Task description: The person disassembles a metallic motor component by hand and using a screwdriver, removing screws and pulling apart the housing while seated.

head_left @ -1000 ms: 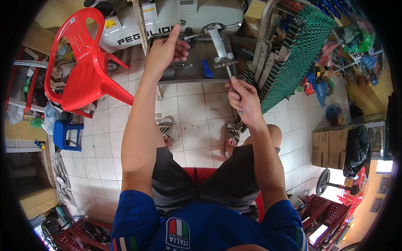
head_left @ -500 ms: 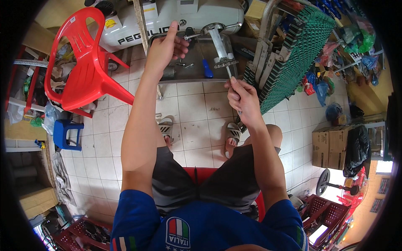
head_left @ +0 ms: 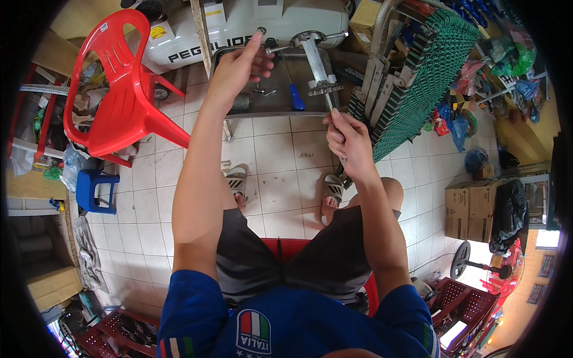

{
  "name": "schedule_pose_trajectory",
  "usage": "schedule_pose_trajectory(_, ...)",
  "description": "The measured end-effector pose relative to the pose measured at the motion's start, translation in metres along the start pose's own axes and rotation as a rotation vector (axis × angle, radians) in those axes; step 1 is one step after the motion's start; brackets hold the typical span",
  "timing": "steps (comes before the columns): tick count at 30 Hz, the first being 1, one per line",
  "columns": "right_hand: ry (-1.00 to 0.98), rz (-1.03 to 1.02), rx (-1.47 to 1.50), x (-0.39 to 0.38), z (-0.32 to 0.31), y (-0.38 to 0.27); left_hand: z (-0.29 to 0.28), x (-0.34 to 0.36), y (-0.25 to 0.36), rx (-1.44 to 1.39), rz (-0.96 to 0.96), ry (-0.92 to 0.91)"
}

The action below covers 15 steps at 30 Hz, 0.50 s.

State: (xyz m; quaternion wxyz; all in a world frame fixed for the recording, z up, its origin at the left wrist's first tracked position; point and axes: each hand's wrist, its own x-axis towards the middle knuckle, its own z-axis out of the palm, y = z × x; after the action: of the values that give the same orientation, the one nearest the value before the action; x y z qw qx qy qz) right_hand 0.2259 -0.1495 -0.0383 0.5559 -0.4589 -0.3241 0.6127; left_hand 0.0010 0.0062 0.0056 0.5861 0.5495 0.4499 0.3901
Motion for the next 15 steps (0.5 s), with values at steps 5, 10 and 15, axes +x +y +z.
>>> schedule_pose_trajectory(5,-0.018,0.001,-0.012,0.0,0.002,0.0,-0.002,0.001,-0.002,0.07,0.009,-0.034)
schedule_pose_trajectory(10,0.001,0.008,-0.016,-0.001,0.003,-0.001,0.01,-0.007,-0.005,0.097,0.312,0.051)
schedule_pose_trajectory(15,-0.004,0.006,-0.007,-0.001,0.0,0.0,-0.003,0.002,0.001,-0.038,-0.023,-0.03)
